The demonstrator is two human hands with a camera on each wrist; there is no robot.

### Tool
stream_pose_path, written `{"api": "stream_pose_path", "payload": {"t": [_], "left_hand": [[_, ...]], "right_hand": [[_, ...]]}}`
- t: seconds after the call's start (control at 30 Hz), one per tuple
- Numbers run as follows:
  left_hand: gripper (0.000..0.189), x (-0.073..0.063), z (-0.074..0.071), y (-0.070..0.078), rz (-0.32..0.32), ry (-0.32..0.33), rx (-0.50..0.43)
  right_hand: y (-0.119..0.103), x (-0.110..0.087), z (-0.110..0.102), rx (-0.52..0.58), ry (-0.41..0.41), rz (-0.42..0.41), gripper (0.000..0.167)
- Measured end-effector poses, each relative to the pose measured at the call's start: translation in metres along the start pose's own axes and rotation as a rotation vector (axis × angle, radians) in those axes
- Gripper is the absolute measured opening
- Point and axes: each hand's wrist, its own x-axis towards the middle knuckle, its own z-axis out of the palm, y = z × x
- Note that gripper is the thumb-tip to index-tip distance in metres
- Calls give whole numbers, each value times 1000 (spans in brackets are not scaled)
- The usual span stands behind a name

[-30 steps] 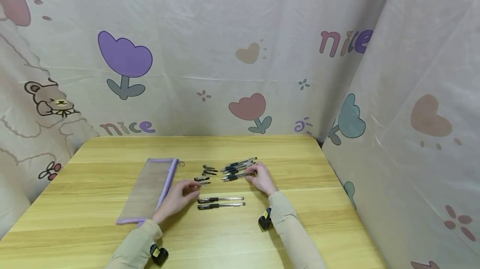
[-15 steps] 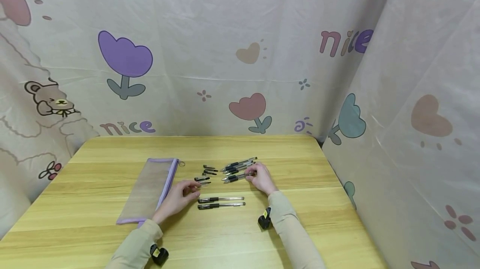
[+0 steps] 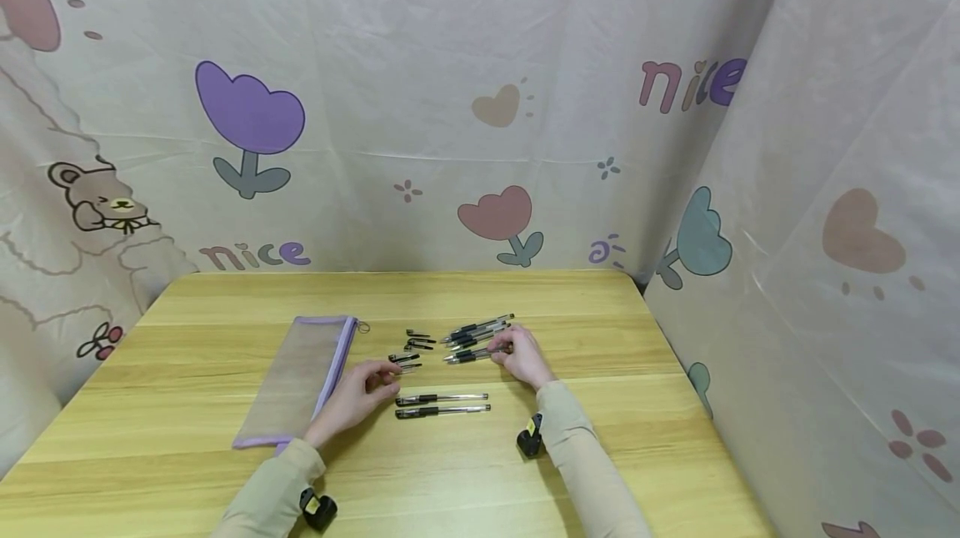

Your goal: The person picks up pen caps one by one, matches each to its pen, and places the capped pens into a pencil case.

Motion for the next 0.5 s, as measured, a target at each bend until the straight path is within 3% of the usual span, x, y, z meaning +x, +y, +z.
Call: {"api": "stream_pose_path", "payload": {"t": [0.23,0.5], "left_hand": [[24,0,0,-1,11,1,6],[27,1,0,-1,-29,-10,-6]], "right_hand": [[2,0,0,-12,-17,-11,12],[3,0,-1,-1,-24,-30,10]]}}
